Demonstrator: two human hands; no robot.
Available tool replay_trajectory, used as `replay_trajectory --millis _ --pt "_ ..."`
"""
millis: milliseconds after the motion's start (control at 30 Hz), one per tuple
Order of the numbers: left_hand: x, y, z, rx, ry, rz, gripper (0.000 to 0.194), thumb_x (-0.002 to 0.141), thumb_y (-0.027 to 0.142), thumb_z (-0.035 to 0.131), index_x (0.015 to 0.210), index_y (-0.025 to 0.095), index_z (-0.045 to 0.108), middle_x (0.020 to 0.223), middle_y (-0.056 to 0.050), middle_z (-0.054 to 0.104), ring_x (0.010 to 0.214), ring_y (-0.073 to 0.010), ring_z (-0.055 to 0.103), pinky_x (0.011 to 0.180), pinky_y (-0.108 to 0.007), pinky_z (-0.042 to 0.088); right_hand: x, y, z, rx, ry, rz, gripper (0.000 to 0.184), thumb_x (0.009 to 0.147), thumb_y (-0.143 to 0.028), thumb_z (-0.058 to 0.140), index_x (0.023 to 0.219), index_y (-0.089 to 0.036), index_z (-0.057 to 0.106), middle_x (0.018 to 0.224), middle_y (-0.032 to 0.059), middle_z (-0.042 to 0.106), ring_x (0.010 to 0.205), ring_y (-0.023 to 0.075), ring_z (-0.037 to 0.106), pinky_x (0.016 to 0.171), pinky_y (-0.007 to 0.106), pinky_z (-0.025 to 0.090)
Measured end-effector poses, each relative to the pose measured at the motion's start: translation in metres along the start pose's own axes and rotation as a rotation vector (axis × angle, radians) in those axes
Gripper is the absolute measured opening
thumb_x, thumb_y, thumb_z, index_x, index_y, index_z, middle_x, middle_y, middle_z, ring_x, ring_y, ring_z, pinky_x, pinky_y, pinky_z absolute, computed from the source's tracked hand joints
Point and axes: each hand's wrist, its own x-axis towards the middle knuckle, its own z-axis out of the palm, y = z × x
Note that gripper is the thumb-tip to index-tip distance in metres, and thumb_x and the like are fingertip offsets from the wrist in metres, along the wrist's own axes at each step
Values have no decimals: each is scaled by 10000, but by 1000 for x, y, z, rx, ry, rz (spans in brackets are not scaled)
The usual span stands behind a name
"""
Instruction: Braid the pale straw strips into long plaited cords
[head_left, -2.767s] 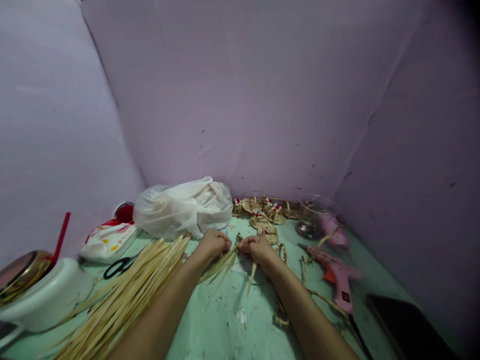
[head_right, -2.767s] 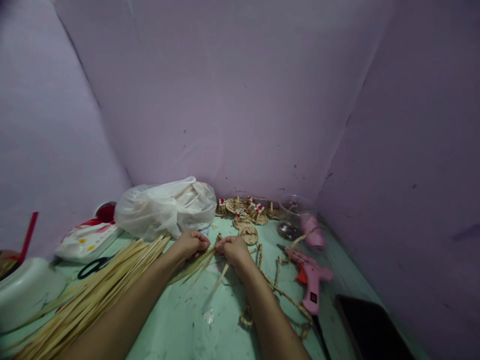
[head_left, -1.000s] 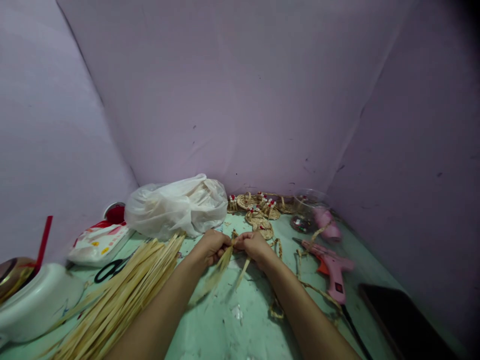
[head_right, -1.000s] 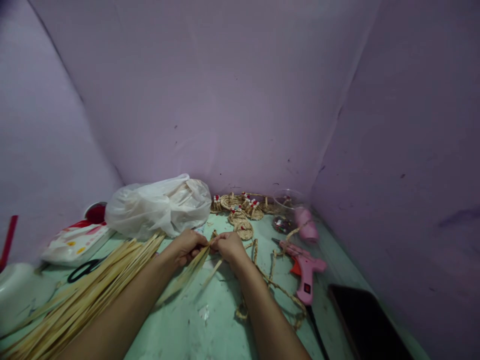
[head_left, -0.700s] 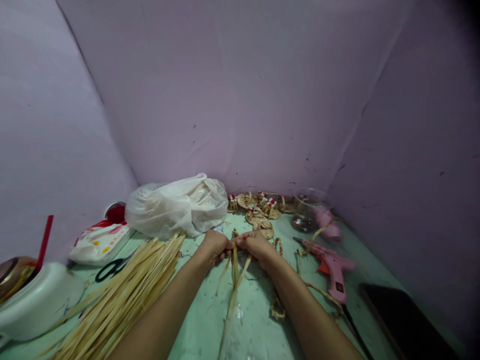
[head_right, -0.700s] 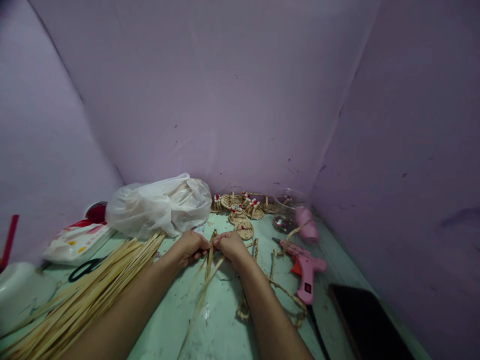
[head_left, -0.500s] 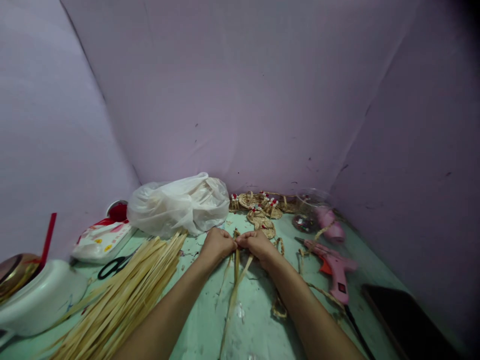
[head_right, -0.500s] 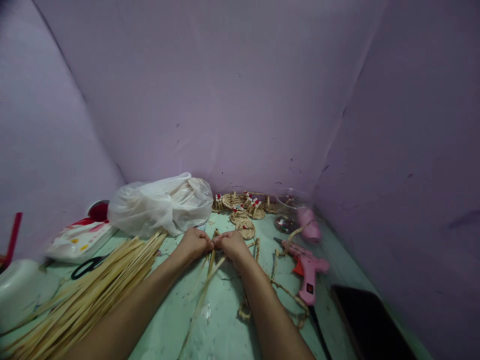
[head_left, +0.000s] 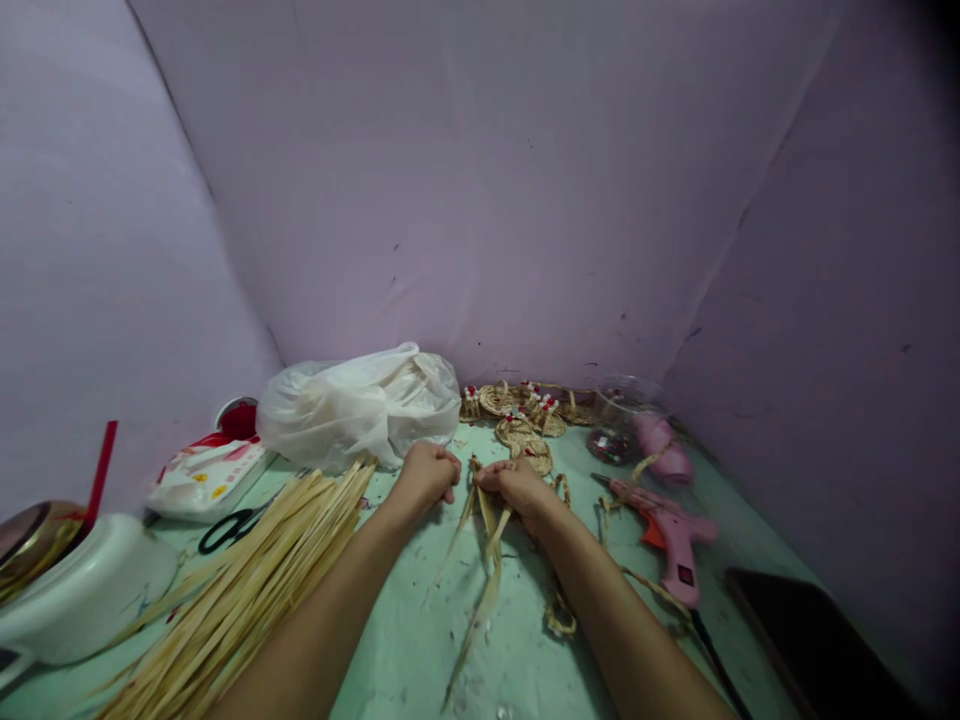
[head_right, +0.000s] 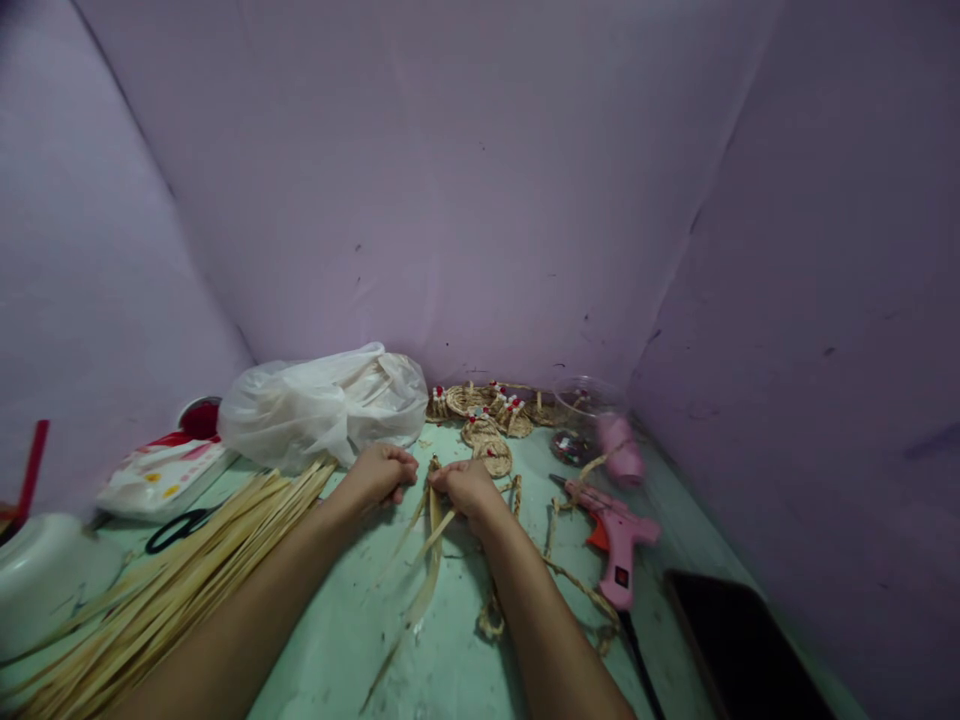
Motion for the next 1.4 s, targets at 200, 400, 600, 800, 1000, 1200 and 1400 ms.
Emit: replay_trajectory --millis 200,400,600,800,1000,1200,1400 --pt "-5 4 5 -278 -326 -223 115 666 78 416 585 109 492 410 10 461 333 -63 440 339 -153 290 -2 -2 -3 -5 -50 2 92 553 -89 544 474 -135 530 369 -32 464 367 66 340 413 198 243" --pt "0 -1 2 -128 -254 -183 156 629 76 455 483 128 435 329 26 402 274 -51 340 310 -160 231 6 4 -9 -256 -77 -144 76 593 -147 550 554 -104 599 398 -49 457 387 44 301 409 180 224" --pt "-4 0 4 36 -172 -72 145 592 102 464 450 132 452 307 34 372 259 -59 296 309 -191 189 10 9 -8 -430 -32 -271 101 592 -158 543 586 -96 622 437 -40 474 420 49 325 417 174 244" --pt "-5 -2 7 42 -99 -7 195 573 126 483 397 156 403 266 54 295 251 -54 227 310 -202 149 4 4 -11 -318 -118 -216 134 622 -199 528 537 -108 578 398 -57 404 403 45 282 417 180 215" --pt "-9 2 5 10 -129 8 192 570 112 473 397 157 401 272 57 303 262 -53 240 321 -194 156 3 2 -10 -241 -95 -152 80 593 -151 539 565 -97 591 403 -57 430 398 39 294 422 175 225" --pt "-7 -1 6 57 -158 60 197 568 91 437 386 159 400 256 57 285 256 -53 226 326 -197 154 2 1 -8 -203 -37 -100 44 554 -143 591 555 -103 572 409 -55 453 403 38 325 422 168 252" --pt "-4 -3 2 156 -221 161 193 579 106 425 393 154 423 269 53 298 276 -51 233 341 -201 153 6 5 -11 -289 -32 -136 78 538 -162 611 546 -110 554 397 -66 422 393 33 299 400 164 232"
